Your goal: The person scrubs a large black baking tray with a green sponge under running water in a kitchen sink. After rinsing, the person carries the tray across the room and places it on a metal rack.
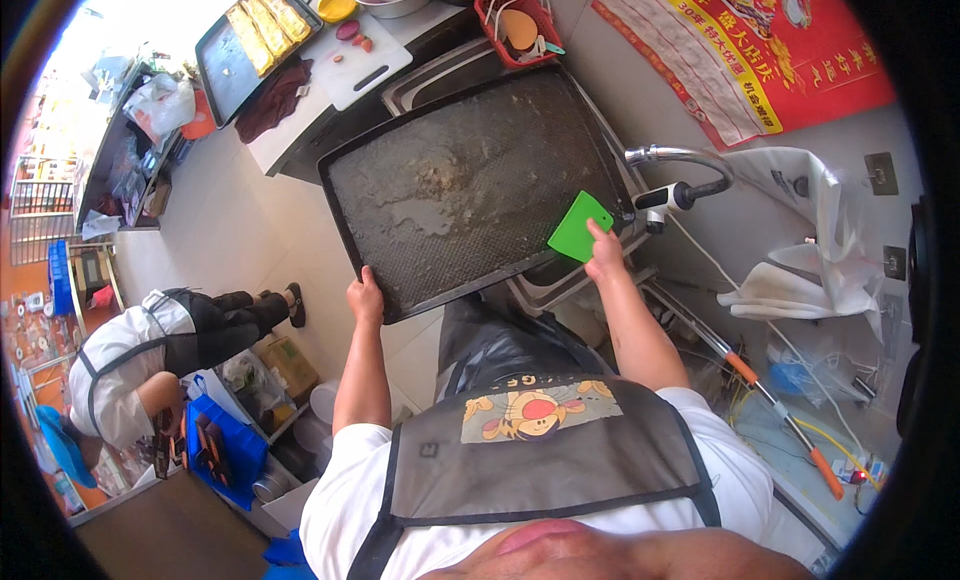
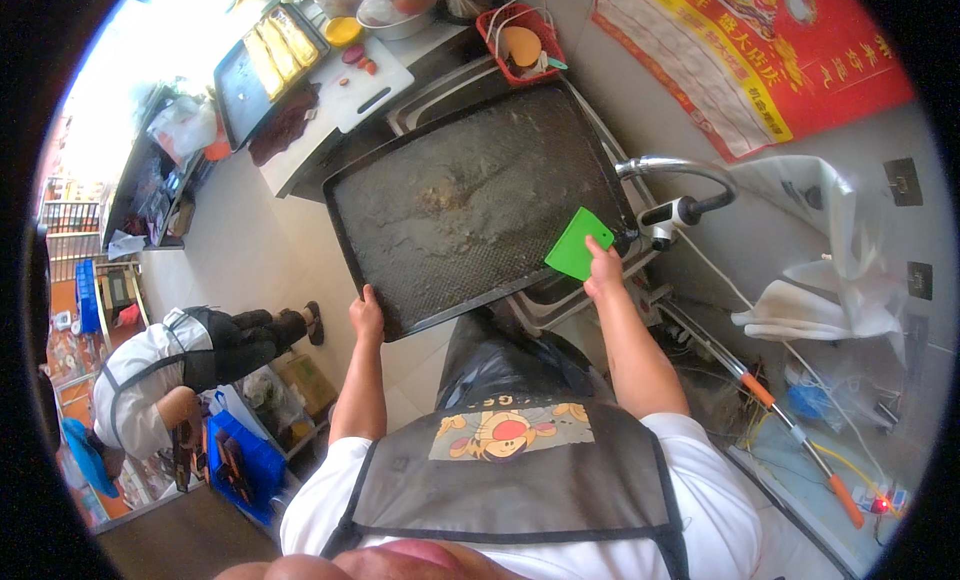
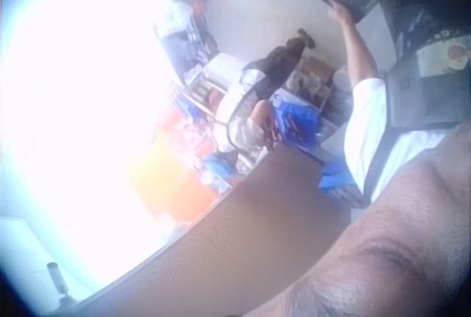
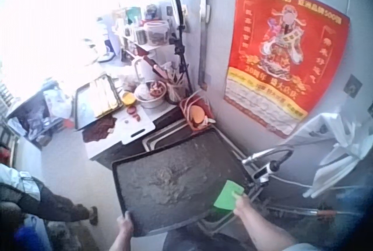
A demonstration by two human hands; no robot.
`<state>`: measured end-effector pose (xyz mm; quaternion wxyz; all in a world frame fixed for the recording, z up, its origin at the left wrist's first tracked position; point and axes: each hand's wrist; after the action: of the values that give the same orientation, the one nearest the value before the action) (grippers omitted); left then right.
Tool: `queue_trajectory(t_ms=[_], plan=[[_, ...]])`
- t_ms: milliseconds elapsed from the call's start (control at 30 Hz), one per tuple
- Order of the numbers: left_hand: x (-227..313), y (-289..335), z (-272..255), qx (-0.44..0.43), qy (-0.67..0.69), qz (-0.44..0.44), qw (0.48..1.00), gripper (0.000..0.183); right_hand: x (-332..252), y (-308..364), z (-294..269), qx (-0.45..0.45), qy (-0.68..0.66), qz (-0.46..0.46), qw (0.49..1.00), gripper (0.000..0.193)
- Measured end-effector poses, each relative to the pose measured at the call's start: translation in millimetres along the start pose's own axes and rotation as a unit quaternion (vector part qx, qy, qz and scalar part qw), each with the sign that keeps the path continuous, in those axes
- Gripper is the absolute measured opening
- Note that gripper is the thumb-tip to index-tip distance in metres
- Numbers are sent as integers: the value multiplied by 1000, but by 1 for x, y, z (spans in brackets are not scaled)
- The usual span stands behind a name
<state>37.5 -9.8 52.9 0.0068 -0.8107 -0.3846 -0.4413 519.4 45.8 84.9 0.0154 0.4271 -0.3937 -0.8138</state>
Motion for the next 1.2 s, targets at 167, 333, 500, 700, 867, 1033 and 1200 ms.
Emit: queue_trajectory(t_ms=[167,333,500,700,867,1033,1200], plan=[[-5,0,-9,12,-41,8,999,56,3,-2,-1,-27,-10,5,1000,27],[16,19,-24,32,-39,14,999,55,8,-4,-2,-32,-9,19,999,29],[14,23,-33,42,-4,-2,999,54,7,-3,5,-50,-27,37,998,29],[18,32,-41,55,-20,-13,998,55,6,-4,8,-59,-27,36,997,29],[16,38,-46,52,-1,-10,999,54,10,-9,5,-76,-49,62,994,29],[15,48,-39,54,-14,-15,998,54,16,-20,-10,-54,-53,83,994,28],[-8,46,-35,54,-39,-17,998,55,17,-19,-13,-67,-61,99,991,28]])
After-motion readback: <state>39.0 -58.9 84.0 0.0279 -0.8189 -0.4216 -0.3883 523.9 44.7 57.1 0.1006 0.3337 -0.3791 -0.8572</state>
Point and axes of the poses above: each hand's wrist, its own y-axis away from the middle knuckle, its own z-axis out of the palm, x = y × z
